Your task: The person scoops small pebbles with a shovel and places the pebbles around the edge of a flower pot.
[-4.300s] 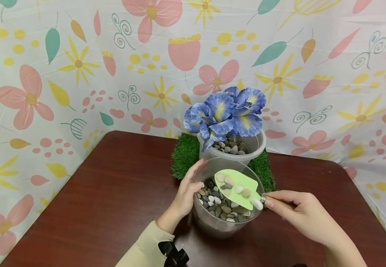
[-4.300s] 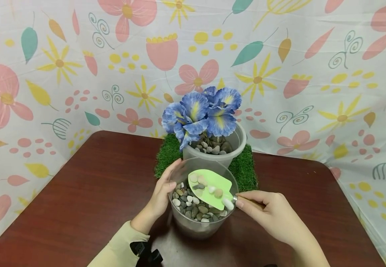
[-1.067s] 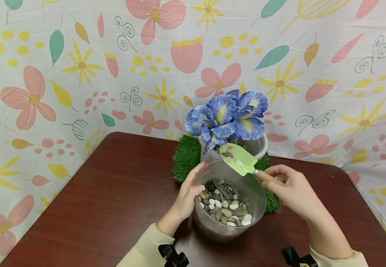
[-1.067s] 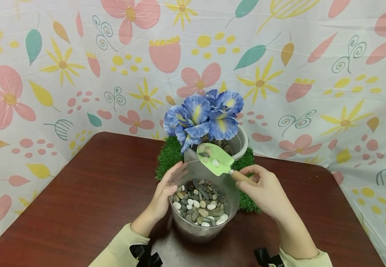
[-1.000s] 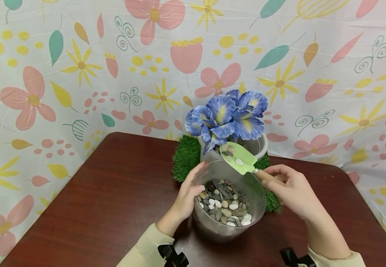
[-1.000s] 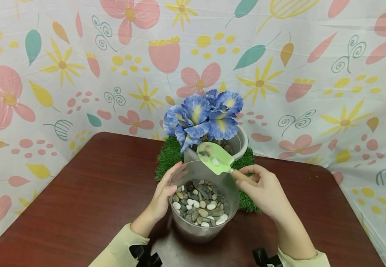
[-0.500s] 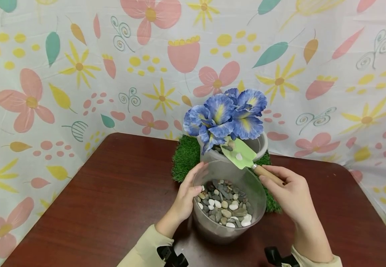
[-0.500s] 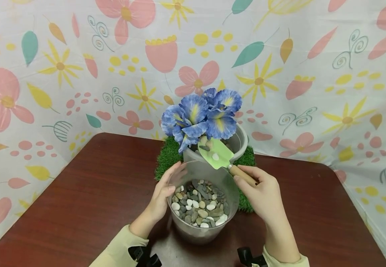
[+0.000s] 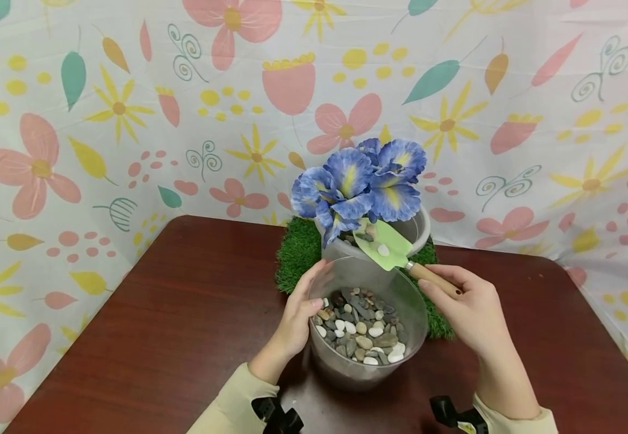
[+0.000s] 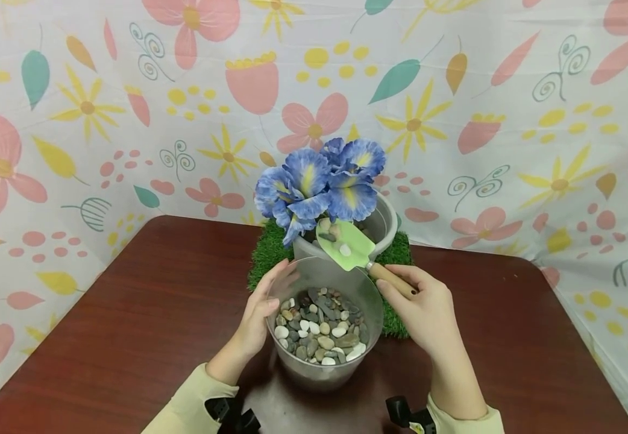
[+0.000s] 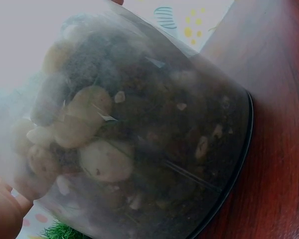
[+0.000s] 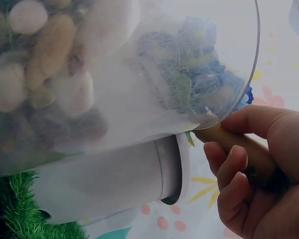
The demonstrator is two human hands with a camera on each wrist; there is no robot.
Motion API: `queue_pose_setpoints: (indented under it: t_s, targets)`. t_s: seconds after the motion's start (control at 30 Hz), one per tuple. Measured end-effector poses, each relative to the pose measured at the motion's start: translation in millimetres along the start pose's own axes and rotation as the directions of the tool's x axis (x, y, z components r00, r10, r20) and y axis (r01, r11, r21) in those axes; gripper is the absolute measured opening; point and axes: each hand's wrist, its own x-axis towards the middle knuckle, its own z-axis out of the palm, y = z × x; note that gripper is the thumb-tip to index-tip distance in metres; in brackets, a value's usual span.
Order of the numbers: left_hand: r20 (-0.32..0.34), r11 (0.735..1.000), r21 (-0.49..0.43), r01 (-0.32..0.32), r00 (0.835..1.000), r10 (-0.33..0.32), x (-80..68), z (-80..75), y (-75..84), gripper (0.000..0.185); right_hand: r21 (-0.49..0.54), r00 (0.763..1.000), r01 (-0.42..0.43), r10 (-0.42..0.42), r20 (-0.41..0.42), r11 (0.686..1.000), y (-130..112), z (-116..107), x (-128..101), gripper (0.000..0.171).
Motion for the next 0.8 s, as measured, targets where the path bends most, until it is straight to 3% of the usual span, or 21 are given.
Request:
queue_pose_setpoints:
  t_s: [0.3,0.5,0.8]
  targets:
    - [0.005,1.0,0.006,0.003,1.0,-0.003,-0.5,0.2,0.3,0.059,0.115,1.0,-0.02,0.018,0.02,0.993,3.2,2.6,2.5,0.032]
    - [0.014,1.0,0.011,0.014,1.0,-0.014,-1.2,-1.1,0.1,0.059,0.264,0.997,-0.072,0.059,0.057,0.962,6.3,7.3,6.8,0.033]
    - [0.01,1.0,0.006,0.011,1.0,-0.011,-0.6,-0.1,0.2,0.059,0.368,0.996,-0.086,0.068,0.06,0.926,9.2,8.7,12.0,0.031]
